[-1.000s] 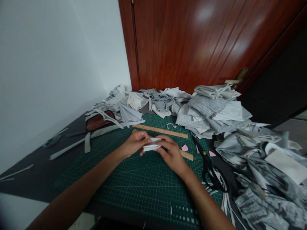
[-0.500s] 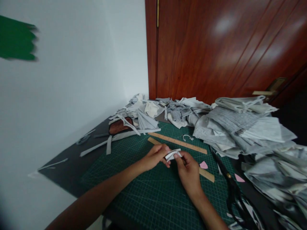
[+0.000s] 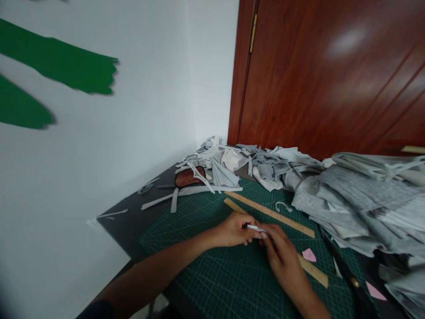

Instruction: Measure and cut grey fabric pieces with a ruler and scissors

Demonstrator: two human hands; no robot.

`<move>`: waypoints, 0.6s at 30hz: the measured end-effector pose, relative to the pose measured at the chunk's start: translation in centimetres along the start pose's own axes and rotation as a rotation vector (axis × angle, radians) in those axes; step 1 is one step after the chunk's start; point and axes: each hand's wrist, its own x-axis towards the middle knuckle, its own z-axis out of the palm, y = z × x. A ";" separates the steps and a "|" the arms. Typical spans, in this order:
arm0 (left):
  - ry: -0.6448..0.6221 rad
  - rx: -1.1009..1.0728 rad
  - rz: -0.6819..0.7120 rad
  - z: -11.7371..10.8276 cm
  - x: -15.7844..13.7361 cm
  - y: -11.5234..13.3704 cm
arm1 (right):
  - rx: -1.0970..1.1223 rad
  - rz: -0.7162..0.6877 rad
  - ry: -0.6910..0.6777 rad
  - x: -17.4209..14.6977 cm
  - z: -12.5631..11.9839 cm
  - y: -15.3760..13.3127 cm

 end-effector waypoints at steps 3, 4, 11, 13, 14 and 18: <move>-0.015 0.097 0.034 -0.5 -0.1 0.6 | 0.022 0.040 -0.099 0.7 -0.8 -0.6; -0.009 0.145 0.049 -0.7 -0.1 0.8 | 0.039 0.081 -0.104 0.9 -1.0 -0.8; -0.093 0.266 0.068 -1.6 -0.1 1.1 | 0.064 0.175 -0.184 0.8 -1.6 -1.6; -0.084 0.266 0.109 -1.7 0.0 1.1 | 0.075 0.184 -0.292 0.7 -1.5 -1.9; -0.047 0.274 0.134 -1.8 0.2 1.1 | 0.094 0.201 -0.340 0.7 -1.6 -2.0; 0.337 0.473 0.256 -3.0 0.8 1.8 | 0.180 0.324 -0.374 1.4 -4.0 -1.3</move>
